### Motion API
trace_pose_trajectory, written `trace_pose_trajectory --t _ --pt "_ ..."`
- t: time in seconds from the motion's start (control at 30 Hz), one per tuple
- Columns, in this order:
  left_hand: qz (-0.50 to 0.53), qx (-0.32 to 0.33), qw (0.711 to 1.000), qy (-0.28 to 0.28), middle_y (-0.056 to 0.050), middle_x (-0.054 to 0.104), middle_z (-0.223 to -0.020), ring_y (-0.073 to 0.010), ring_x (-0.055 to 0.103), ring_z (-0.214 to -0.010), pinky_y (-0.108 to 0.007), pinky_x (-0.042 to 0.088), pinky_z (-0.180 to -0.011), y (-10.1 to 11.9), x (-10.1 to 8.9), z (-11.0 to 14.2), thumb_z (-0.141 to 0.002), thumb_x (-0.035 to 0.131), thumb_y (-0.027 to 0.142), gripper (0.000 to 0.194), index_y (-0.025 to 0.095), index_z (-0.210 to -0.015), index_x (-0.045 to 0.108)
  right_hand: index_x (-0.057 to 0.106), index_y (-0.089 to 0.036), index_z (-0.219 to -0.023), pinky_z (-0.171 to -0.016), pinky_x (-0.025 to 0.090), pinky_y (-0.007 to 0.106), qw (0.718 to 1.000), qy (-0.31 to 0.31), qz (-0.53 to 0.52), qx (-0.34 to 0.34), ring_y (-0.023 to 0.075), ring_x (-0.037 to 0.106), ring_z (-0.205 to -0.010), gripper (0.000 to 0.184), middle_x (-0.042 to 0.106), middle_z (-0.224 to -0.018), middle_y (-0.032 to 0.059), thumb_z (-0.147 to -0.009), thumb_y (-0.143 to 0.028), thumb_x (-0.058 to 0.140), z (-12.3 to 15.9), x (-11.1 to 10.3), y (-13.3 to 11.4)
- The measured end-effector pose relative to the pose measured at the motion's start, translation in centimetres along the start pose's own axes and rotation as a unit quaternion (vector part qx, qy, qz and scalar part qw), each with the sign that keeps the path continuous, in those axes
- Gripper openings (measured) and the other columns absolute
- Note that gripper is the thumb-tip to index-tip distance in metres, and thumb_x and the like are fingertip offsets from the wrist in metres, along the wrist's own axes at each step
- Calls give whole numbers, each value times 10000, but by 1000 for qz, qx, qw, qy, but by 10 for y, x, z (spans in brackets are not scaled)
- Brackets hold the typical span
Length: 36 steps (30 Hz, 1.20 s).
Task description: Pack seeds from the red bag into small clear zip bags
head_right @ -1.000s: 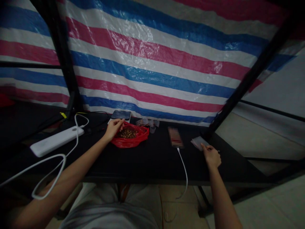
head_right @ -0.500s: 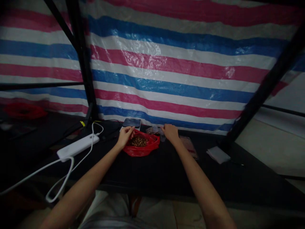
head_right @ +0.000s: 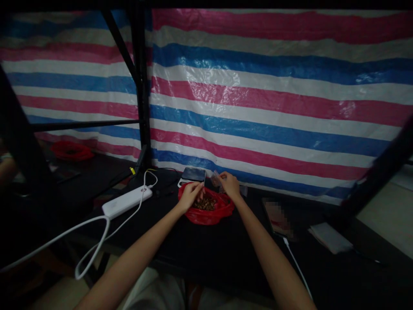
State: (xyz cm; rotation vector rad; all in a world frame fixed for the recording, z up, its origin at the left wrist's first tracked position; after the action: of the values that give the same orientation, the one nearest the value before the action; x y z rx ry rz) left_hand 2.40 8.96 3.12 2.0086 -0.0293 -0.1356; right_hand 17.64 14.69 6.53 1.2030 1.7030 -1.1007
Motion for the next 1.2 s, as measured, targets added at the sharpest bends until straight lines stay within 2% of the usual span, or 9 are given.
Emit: trace_pose_trajectory --t 0.1,0.2,0.27,0.4,0.7,0.8,0.97,1.1,1.2 --pt "-23 27 999 29 18 542 -563 -84 462 -429 -198 351 -454 10 -3 5 -805 402 526 398 168 -715 551 581 -219 -951 -639 427 238 988 102 -46 -109 156 624 -740 286 667 -907 22 -877 -388 362 31 -23 -43" --pt "-11 41 999 33 31 514 -559 -95 472 -477 -202 376 -494 13 -3 6 -798 431 510 351 181 -776 551 595 -204 -871 -669 397 282 953 196 -8 -232 191 599 -764 231 663 -835 46 -879 -291 381 68 -39 -79" --pt "17 33 999 19 21 514 -581 -101 487 -513 -199 384 -487 9 1 5 -803 424 507 350 178 -778 542 603 -191 -848 -668 376 296 936 221 37 -271 199 585 -761 233 660 -809 58 -879 -238 377 82 -40 -88" --pt "60 18 998 -14 -29 561 -739 -129 540 -637 -192 409 -456 -2 11 2 -797 417 519 374 167 -818 544 616 -173 -894 -689 362 296 921 237 60 -303 192 581 -794 242 668 -859 64 -878 -198 376 90 -35 -83" --pt "43 -6 999 9 0 513 -626 -101 494 -517 -185 402 -424 -13 8 0 -811 393 517 368 170 -832 515 604 -191 -1072 -777 388 297 917 226 15 -328 181 587 -932 306 660 -1028 50 -862 -143 386 94 -31 -81" --pt "-7 38 998 49 -13 536 -668 -121 517 -580 -222 439 -516 5 -1 3 -844 365 466 337 174 -808 530 594 -198 -1091 -818 394 291 924 211 -31 -319 173 580 -960 303 645 -1065 40 -878 -188 380 92 -32 -81" --pt "-116 174 972 104 -65 572 -942 -174 529 -930 -301 395 -868 53 -10 18 -856 420 312 220 180 -839 595 608 -224 -1056 -857 359 358 937 249 -102 -225 204 558 -969 261 659 -1021 40 -859 -287 449 91 -45 -74" --pt "-128 189 966 123 -69 557 -982 -175 531 -947 -294 396 -871 60 -13 22 -832 475 290 187 185 -812 628 624 -255 -1004 -901 281 419 937 272 -102 -193 219 537 -967 218 665 -1012 13 -847 -289 477 95 -51 -74" --pt "-123 188 966 124 -68 557 -967 -172 537 -936 -278 403 -859 58 -13 21 -813 508 292 179 180 -771 640 640 -227 -972 -890 302 399 933 270 -110 -209 203 568 -896 221 679 -970 26 -853 -288 464 95 -51 -74"
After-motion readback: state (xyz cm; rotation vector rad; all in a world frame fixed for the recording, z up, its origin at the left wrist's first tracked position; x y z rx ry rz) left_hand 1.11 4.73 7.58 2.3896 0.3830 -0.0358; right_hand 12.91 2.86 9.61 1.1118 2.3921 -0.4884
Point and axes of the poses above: each hand's wrist, its own z-axis away from the middle knuckle, its own x-axis out of the palm, y = z × x, the point moved 9 cm from there along -z, towards the middle knuckle
